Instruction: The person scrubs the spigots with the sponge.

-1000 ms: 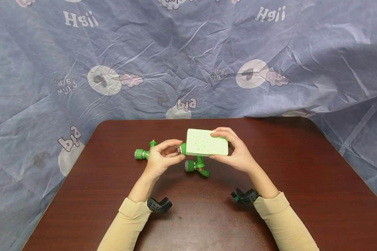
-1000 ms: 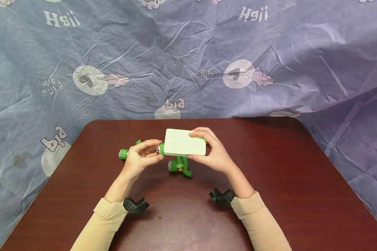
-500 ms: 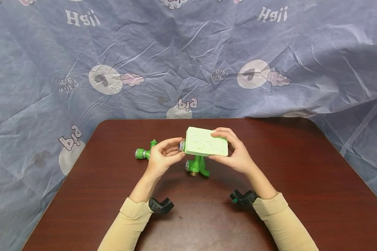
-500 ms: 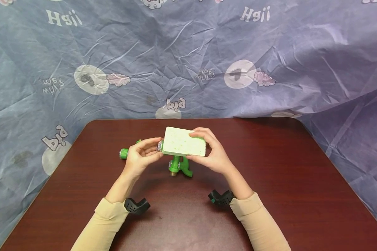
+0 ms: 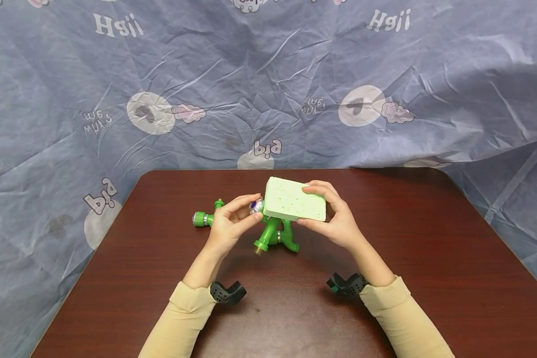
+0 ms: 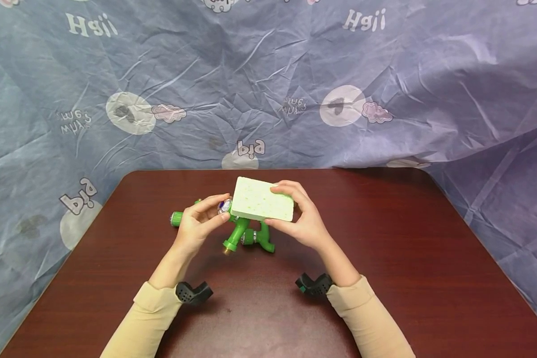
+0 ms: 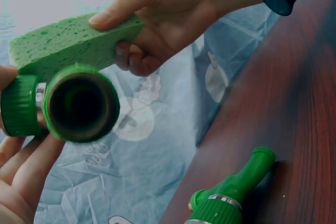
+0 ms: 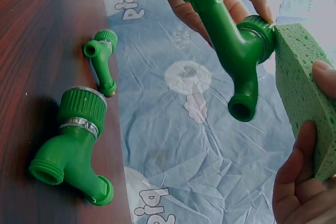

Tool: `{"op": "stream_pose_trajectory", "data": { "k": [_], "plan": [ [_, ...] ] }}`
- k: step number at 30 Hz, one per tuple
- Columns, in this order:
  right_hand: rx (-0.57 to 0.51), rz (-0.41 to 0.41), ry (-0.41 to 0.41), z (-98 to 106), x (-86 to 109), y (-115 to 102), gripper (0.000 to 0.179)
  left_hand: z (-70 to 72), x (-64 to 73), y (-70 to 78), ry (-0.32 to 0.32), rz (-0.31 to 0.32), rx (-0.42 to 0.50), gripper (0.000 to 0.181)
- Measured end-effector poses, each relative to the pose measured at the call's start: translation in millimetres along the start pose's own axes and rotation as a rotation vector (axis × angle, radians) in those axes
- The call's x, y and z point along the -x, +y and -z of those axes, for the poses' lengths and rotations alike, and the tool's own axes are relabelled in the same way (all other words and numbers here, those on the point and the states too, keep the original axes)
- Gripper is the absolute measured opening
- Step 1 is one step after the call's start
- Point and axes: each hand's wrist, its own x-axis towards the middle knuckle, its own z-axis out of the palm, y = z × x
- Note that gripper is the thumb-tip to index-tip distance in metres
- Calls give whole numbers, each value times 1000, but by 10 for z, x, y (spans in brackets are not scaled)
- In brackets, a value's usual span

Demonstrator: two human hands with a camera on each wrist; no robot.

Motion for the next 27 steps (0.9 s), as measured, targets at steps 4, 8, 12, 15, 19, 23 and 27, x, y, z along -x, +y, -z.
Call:
{"op": "stream_pose_trajectory", "data": {
  "k": [4,8,12,15,19,23,27],
  "plan": [
    [4,-7,2,3,-3,0,59,-1,1,22,-4,11,41,45],
    [16,-8,2,18,-6,4,59,1,-2,38,56,47,39,49],
    [16,-15,-1,30,-4,-1,58,-1,-2,33,94,85,10,47],
    [15,-22,-3,37,-2,-11,58,-14,0,18,92,82,9,46],
    [10,-15,5,50,0,21,58,-25,-3,-15,64,14,1,45],
    [-14,-9,14,70,12,156,60,-33,-3,-26,43,-29,18,48],
    [-31,-18,26,84,19,255,62,-34,-2,-18,69,-25,26,52]
  ]
}}
